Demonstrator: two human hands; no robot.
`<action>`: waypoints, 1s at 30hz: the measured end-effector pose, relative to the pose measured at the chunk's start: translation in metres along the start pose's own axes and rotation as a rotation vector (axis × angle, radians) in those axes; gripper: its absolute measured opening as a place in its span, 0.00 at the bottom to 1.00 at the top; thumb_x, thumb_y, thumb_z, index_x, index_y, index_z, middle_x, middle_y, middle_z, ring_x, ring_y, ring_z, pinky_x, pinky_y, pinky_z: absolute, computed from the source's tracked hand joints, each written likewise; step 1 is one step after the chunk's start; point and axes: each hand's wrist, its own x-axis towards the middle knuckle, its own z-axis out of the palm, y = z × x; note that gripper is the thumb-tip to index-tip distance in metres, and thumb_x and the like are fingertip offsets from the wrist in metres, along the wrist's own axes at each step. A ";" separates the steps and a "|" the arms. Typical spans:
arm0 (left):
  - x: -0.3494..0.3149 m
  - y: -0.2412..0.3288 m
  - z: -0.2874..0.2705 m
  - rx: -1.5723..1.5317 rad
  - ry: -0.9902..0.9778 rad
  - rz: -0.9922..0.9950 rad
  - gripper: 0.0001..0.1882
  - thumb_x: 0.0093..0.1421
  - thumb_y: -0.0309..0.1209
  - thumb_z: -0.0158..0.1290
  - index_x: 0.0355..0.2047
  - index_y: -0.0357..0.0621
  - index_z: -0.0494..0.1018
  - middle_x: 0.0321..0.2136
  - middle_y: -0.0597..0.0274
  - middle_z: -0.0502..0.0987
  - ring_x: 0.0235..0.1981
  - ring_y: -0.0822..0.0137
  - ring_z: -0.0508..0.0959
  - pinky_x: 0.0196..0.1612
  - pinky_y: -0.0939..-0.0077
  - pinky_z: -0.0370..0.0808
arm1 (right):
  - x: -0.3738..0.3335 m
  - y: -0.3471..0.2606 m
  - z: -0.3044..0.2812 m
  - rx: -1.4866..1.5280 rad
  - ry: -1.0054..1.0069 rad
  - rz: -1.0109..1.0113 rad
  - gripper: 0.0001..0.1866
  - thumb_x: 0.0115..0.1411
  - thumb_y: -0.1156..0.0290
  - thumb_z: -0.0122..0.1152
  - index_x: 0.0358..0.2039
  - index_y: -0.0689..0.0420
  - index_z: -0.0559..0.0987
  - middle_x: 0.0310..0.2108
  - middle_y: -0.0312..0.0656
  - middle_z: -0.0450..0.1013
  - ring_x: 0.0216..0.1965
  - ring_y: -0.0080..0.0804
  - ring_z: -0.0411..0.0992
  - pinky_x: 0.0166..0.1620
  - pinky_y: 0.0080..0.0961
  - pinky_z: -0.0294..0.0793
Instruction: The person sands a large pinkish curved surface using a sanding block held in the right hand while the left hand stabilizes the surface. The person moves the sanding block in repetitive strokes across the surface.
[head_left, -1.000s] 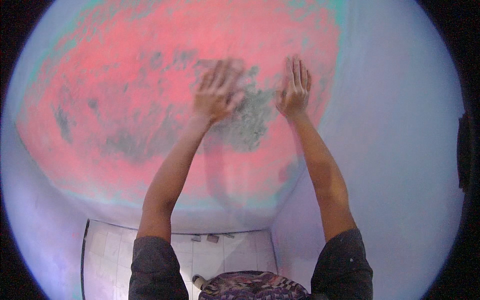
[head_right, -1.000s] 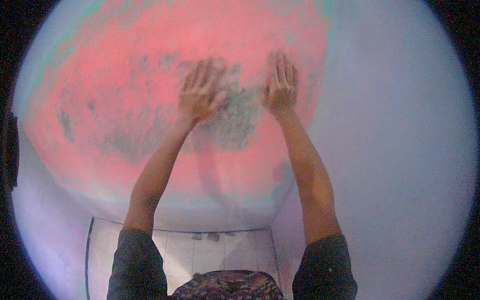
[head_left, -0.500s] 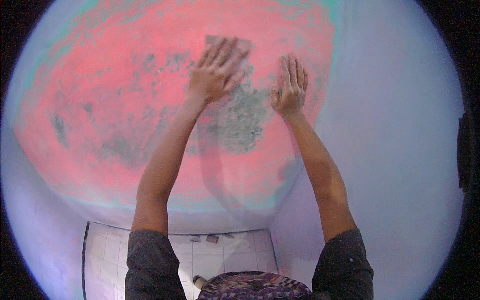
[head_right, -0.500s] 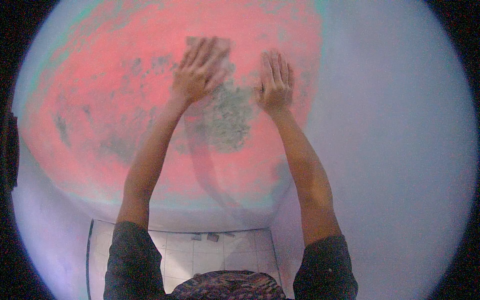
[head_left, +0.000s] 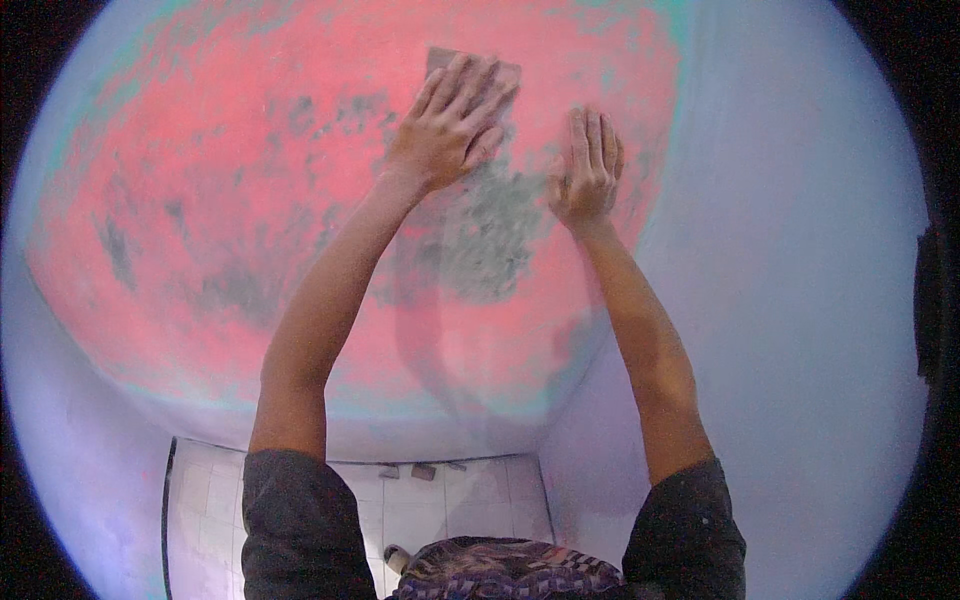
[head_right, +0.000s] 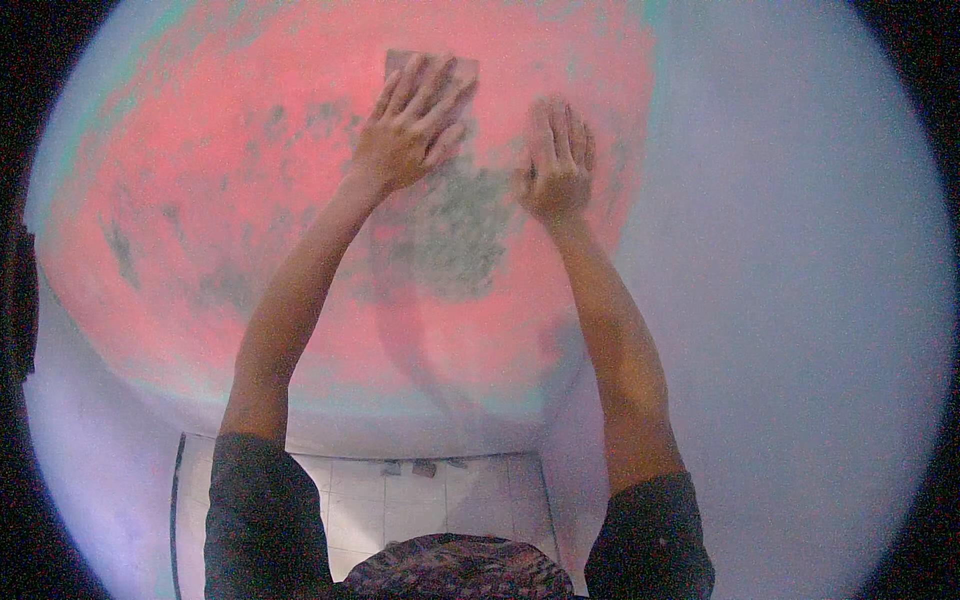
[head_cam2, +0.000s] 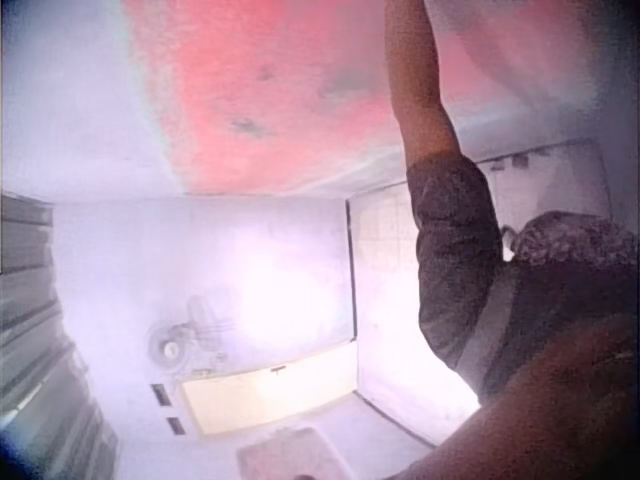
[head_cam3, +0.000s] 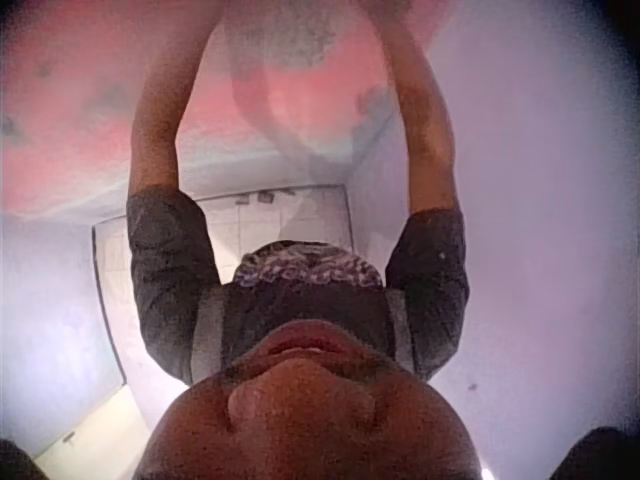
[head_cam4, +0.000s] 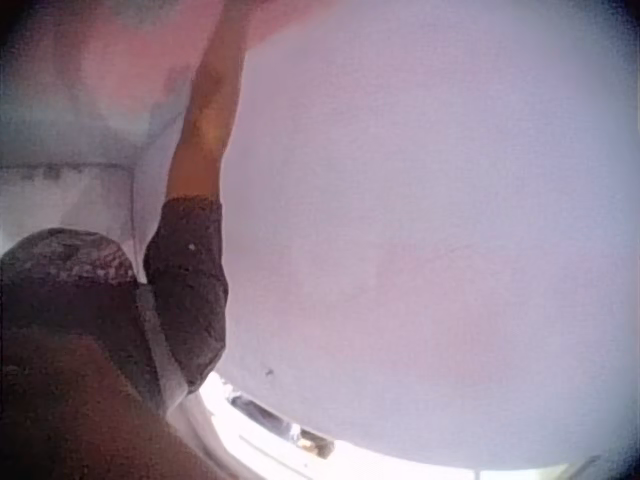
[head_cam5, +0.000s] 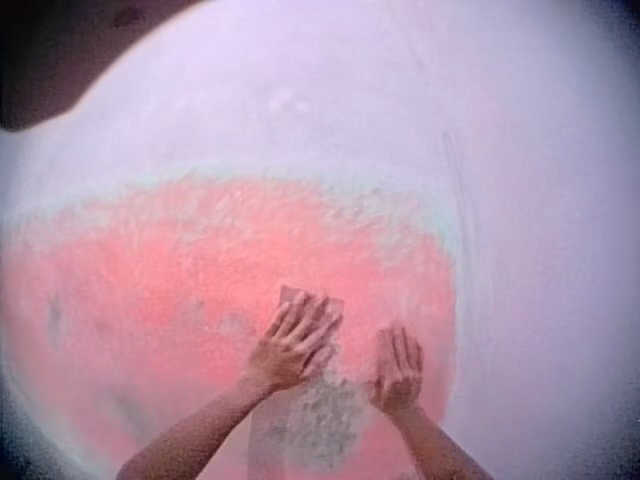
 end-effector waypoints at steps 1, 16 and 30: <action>-0.003 -0.004 -0.004 0.021 0.015 -0.062 0.33 0.70 0.51 0.44 0.71 0.52 0.61 0.71 0.52 0.59 0.74 0.48 0.54 0.75 0.52 0.45 | 0.001 -0.001 -0.003 0.006 -0.001 -0.007 0.33 0.65 0.61 0.47 0.71 0.55 0.64 0.71 0.50 0.59 0.73 0.53 0.54 0.72 0.54 0.48; -0.006 0.007 -0.003 -0.002 -0.032 -0.095 0.34 0.70 0.51 0.44 0.72 0.52 0.58 0.72 0.55 0.59 0.74 0.53 0.56 0.74 0.54 0.49 | -0.005 0.003 -0.009 -0.007 0.006 0.001 0.32 0.65 0.62 0.48 0.70 0.54 0.65 0.71 0.49 0.60 0.72 0.52 0.56 0.72 0.52 0.49; -0.054 -0.039 -0.023 0.050 -0.045 -0.183 0.35 0.70 0.48 0.46 0.74 0.53 0.55 0.74 0.52 0.53 0.75 0.49 0.50 0.75 0.50 0.43 | 0.000 -0.002 -0.003 -0.011 0.016 -0.023 0.33 0.65 0.61 0.47 0.69 0.57 0.66 0.70 0.51 0.61 0.72 0.53 0.57 0.71 0.53 0.51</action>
